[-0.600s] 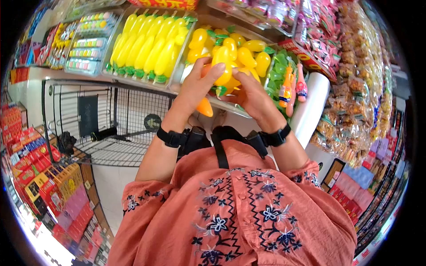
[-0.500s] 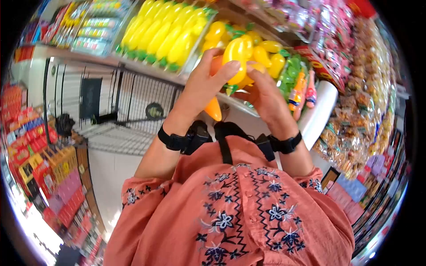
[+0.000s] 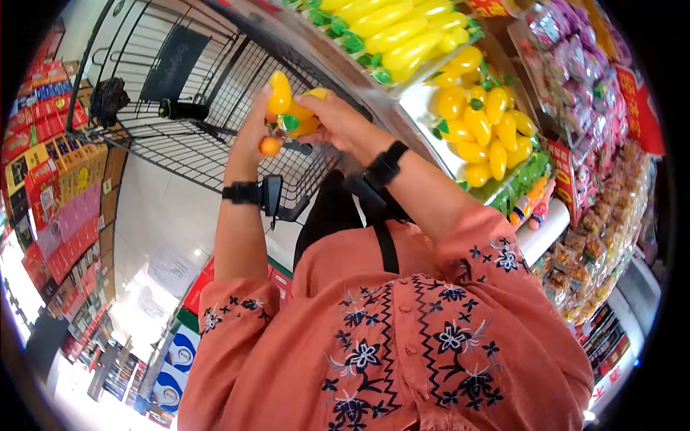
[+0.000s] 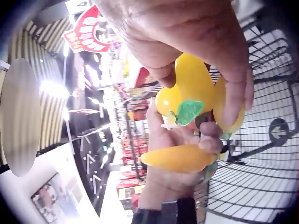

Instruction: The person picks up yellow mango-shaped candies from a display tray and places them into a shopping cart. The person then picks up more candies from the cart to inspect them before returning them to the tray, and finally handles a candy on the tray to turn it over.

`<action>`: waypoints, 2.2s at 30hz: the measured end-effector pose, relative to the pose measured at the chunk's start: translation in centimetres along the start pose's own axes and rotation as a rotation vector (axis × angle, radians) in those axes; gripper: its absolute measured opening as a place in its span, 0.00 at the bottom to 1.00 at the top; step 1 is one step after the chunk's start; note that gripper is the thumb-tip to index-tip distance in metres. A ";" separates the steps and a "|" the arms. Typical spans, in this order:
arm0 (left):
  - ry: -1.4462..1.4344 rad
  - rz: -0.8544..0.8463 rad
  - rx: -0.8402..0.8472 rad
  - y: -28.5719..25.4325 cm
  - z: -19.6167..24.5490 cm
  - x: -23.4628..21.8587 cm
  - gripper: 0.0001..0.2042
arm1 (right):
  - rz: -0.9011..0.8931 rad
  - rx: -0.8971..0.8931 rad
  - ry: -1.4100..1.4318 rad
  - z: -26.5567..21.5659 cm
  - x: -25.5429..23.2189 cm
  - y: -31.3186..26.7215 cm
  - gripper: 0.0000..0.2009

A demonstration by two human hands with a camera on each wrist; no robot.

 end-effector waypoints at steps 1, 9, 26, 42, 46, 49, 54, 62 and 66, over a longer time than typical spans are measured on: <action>-0.020 0.035 -0.018 0.4 -0.8 -0.8 0.24 | -0.008 0.066 -0.008 1.1 0.0 1.9 0.17; -0.229 0.044 -0.151 8.8 -10.3 -9.6 0.30 | -0.036 0.426 -0.316 7.6 -2.2 12.3 0.25; -0.244 0.276 -0.075 12.3 -15.7 -13.9 0.31 | 0.008 0.588 -0.755 14.0 -2.2 21.4 0.20; 0.970 0.364 0.031 16.3 -20.3 -22.1 0.31 | 0.004 0.363 -1.030 16.6 -3.0 23.7 0.22; 1.046 0.375 0.015 15.4 -19.4 -21.0 0.32 | -0.014 0.369 -1.045 15.3 -2.3 22.7 0.24; 1.085 0.370 -0.048 14.6 -18.1 -20.3 0.32 | -0.002 0.226 -1.077 13.1 -1.3 20.8 0.25; 1.213 0.169 -0.023 16.6 -20.0 -23.9 0.32 | -0.079 0.034 -0.943 5.9 3.2 12.1 0.20; 1.005 0.182 0.156 10.0 -10.2 -17.4 0.26 | -0.274 -0.051 -0.506 -0.6 -0.4 -4.6 0.19; 0.921 0.271 0.463 5.7 -4.0 -10.1 0.23 | -0.027 -0.102 -0.346 -2.6 -8.6 -13.0 0.18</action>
Point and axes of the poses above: each hand's wrist, its own y-axis towards the middle knuckle, its own x-axis out of the palm, z = x × y, the point moved 1 cm from there along y, towards the middle knuckle, and after that the axes turned 11 degrees about -y, right-handed, at the moved point
